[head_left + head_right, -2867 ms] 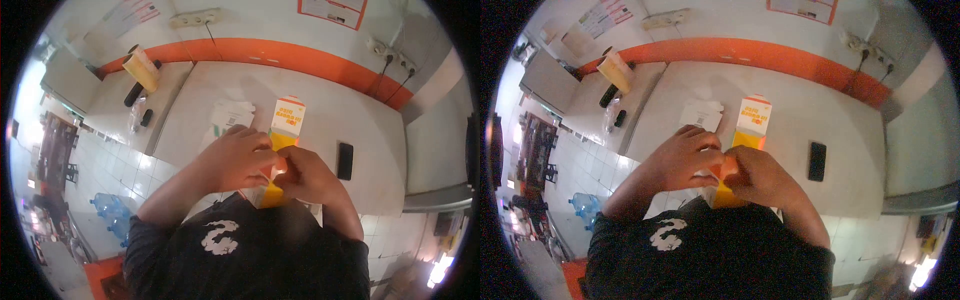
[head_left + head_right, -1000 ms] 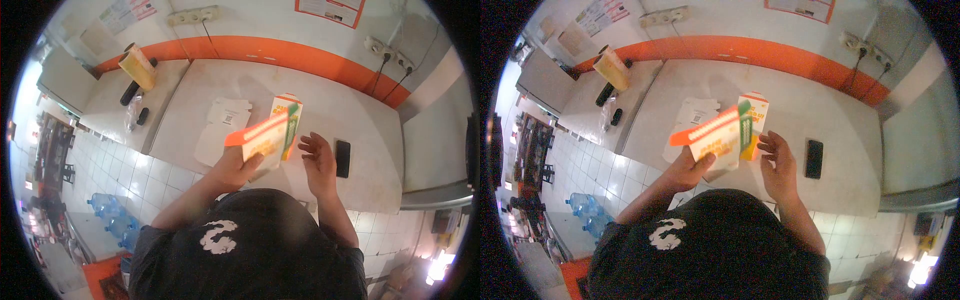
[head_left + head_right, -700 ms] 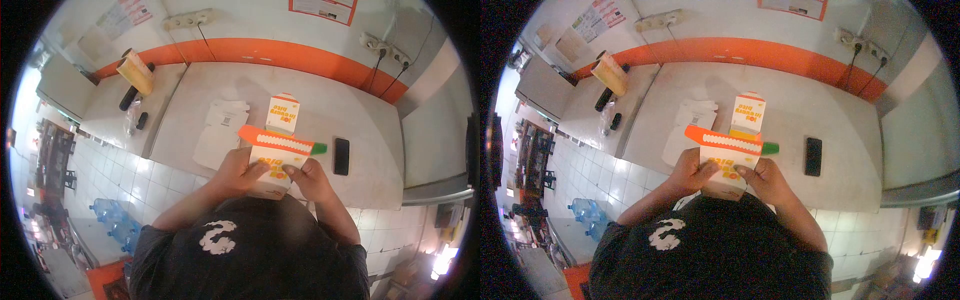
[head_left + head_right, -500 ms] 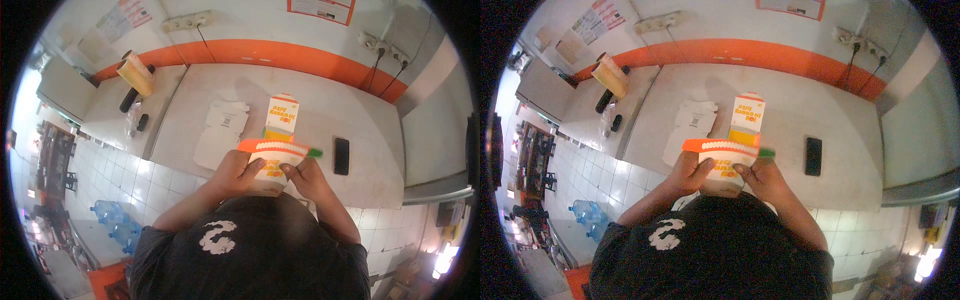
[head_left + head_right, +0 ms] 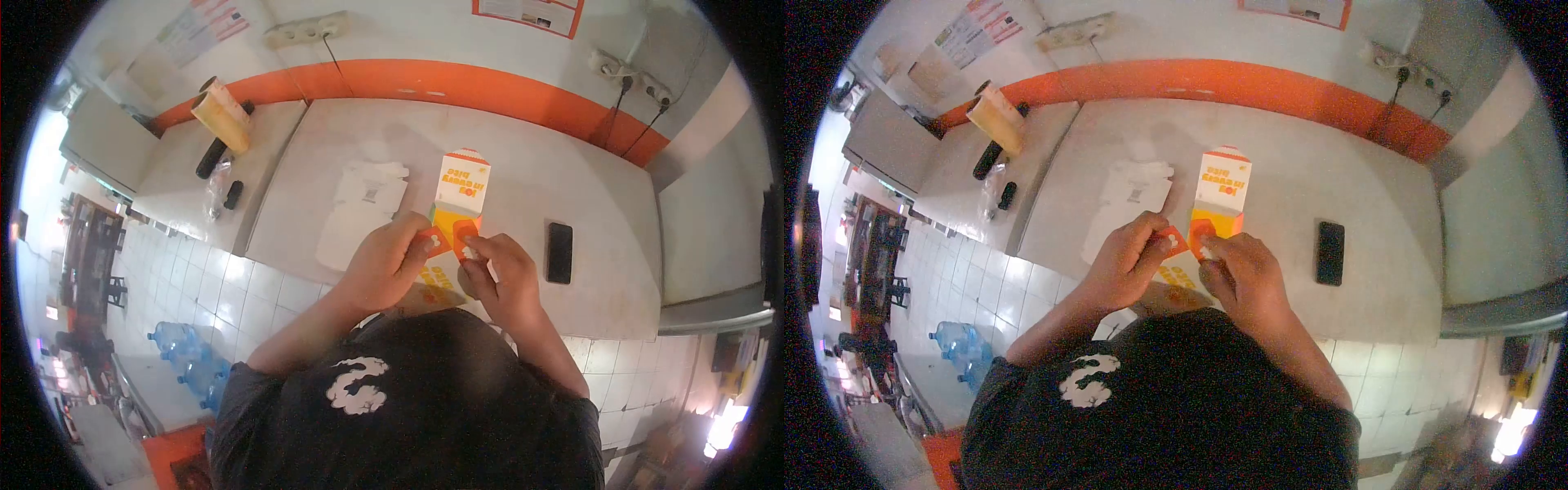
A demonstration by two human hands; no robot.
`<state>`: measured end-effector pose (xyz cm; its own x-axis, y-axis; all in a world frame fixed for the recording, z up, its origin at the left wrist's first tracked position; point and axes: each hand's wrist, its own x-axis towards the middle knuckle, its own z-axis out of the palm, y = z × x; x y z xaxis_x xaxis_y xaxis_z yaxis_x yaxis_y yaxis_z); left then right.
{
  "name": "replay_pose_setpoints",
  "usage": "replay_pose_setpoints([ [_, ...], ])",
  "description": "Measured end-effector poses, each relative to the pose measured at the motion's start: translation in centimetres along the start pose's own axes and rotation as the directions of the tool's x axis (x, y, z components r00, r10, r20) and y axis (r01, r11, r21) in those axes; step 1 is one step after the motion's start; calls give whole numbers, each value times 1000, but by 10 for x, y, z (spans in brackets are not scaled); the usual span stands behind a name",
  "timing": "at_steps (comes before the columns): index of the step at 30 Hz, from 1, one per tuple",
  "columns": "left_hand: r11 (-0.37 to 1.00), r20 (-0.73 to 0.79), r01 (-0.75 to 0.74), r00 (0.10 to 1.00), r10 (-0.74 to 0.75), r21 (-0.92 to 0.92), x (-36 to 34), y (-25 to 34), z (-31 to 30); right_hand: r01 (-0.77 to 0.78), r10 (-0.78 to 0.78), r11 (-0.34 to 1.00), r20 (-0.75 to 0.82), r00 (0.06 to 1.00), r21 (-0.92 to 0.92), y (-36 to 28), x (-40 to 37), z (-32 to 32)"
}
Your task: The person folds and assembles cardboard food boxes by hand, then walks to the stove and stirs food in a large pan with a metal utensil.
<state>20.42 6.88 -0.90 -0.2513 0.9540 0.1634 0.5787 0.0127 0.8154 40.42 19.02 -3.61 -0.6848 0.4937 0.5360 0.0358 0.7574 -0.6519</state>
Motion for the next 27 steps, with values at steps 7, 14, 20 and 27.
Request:
replay_pose_setpoints([
  [7, 900, -51, -329, 933, 357, 284, 2, -3, 1, -552, 404, 733, 398, 824, 398, -8, 6, -22],
  [14, 780, 21, -568, 812, 584, 261, 8, 14, -14, -422, 295, 757, 316, 902, 499, -19, 8, -31],
  [20, 777, 42, -579, 808, 588, 247, 7, 31, -19, -356, 209, 804, 332, 920, 477, -23, 11, -40],
  [27, 911, 272, -309, 933, 235, 274, 3, 42, -21, -199, 53, 929, 417, 907, 313, -19, 16, -43],
])
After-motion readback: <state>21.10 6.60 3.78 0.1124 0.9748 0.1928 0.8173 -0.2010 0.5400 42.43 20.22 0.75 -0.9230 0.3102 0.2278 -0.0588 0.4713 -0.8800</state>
